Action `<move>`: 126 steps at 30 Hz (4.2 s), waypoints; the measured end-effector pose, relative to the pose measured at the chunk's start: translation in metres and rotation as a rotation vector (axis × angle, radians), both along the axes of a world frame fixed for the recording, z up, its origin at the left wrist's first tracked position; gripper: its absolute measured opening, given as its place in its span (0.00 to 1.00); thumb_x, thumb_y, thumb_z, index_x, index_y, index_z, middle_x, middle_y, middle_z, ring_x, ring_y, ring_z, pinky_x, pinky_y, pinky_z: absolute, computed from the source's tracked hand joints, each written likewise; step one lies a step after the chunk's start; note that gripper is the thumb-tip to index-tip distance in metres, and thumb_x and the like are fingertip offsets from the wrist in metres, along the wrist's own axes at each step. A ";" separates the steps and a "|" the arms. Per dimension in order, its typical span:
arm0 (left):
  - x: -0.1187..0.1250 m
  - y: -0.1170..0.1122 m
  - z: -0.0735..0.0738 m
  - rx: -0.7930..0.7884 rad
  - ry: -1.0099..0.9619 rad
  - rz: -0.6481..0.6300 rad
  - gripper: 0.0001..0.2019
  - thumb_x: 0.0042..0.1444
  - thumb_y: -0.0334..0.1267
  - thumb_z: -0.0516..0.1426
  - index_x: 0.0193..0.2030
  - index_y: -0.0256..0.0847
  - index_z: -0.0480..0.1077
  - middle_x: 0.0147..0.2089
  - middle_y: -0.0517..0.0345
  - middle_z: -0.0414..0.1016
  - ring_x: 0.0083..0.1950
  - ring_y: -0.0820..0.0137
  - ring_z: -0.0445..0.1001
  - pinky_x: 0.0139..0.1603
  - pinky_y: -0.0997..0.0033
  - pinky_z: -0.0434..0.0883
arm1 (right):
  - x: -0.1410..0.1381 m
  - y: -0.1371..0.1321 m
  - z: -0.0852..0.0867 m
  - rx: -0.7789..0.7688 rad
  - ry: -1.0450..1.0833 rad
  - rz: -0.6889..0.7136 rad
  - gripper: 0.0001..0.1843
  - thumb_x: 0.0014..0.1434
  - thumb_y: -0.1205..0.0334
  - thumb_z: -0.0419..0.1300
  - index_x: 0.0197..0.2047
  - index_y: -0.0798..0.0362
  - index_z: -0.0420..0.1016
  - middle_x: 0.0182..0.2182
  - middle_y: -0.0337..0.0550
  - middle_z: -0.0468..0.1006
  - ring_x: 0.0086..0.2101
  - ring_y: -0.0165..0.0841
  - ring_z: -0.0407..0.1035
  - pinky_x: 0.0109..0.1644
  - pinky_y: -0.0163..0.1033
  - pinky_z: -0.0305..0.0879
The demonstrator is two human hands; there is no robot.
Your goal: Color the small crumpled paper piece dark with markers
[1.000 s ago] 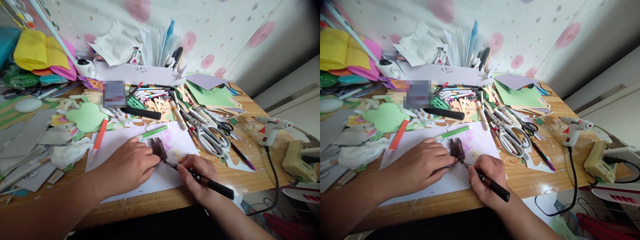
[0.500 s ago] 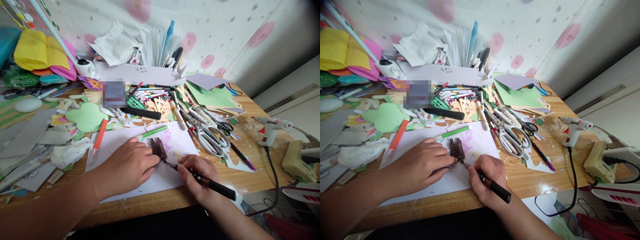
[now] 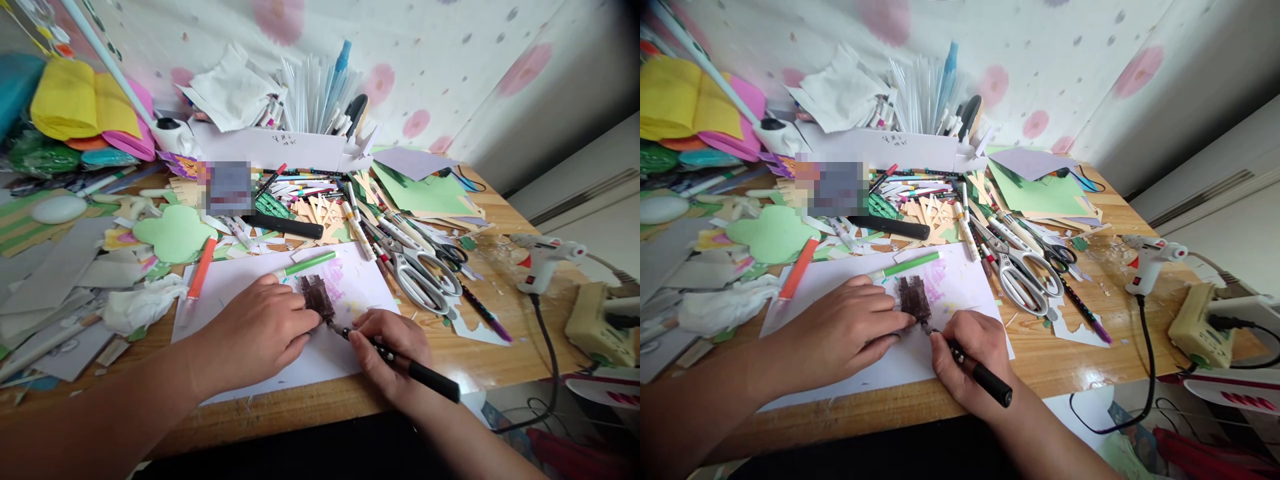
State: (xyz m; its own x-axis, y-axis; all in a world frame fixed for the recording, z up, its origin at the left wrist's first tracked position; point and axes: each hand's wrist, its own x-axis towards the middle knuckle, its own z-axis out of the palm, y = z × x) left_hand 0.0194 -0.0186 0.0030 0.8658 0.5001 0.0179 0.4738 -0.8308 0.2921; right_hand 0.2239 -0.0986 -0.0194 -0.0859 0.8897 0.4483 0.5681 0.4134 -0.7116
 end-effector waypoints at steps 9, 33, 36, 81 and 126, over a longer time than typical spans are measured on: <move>0.000 -0.001 0.000 0.011 0.003 -0.002 0.09 0.59 0.35 0.53 0.42 0.47 0.74 0.30 0.61 0.72 0.34 0.66 0.70 0.40 0.60 0.58 | 0.000 0.001 0.001 0.003 0.001 0.002 0.08 0.56 0.68 0.57 0.26 0.50 0.65 0.22 0.39 0.75 0.26 0.32 0.73 0.27 0.34 0.66; 0.000 0.000 0.000 0.005 0.011 -0.004 0.10 0.57 0.35 0.54 0.44 0.49 0.74 0.30 0.61 0.72 0.34 0.66 0.70 0.40 0.60 0.59 | 0.003 0.001 -0.003 0.024 0.078 -0.134 0.10 0.56 0.69 0.58 0.26 0.50 0.64 0.21 0.38 0.73 0.24 0.31 0.72 0.26 0.35 0.65; 0.000 0.000 0.000 -0.005 0.010 -0.006 0.10 0.58 0.35 0.54 0.44 0.49 0.74 0.30 0.61 0.72 0.34 0.66 0.70 0.40 0.60 0.59 | 0.003 0.000 -0.003 0.007 0.067 -0.104 0.09 0.56 0.68 0.58 0.26 0.50 0.64 0.21 0.38 0.73 0.22 0.31 0.71 0.24 0.34 0.64; -0.002 -0.002 0.001 -0.076 -0.026 0.008 0.09 0.56 0.36 0.56 0.43 0.48 0.74 0.31 0.63 0.73 0.35 0.66 0.71 0.41 0.61 0.59 | 0.001 0.002 -0.006 -0.085 0.035 -0.029 0.08 0.58 0.65 0.59 0.28 0.50 0.65 0.21 0.36 0.73 0.21 0.27 0.66 0.24 0.34 0.59; -0.004 -0.001 0.001 0.103 -0.062 -0.090 0.11 0.56 0.31 0.53 0.24 0.41 0.69 0.22 0.62 0.70 0.28 0.69 0.66 0.34 0.63 0.54 | -0.005 0.004 0.003 0.027 -0.004 0.196 0.08 0.55 0.71 0.58 0.29 0.50 0.64 0.23 0.39 0.72 0.23 0.29 0.68 0.25 0.33 0.63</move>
State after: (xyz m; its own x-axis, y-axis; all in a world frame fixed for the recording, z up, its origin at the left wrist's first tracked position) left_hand 0.0153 -0.0200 0.0039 0.9025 0.4136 0.1203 0.3801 -0.8960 0.2296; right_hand 0.2188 -0.0950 -0.0159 -0.2580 0.8433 0.4714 0.4780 0.5354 -0.6963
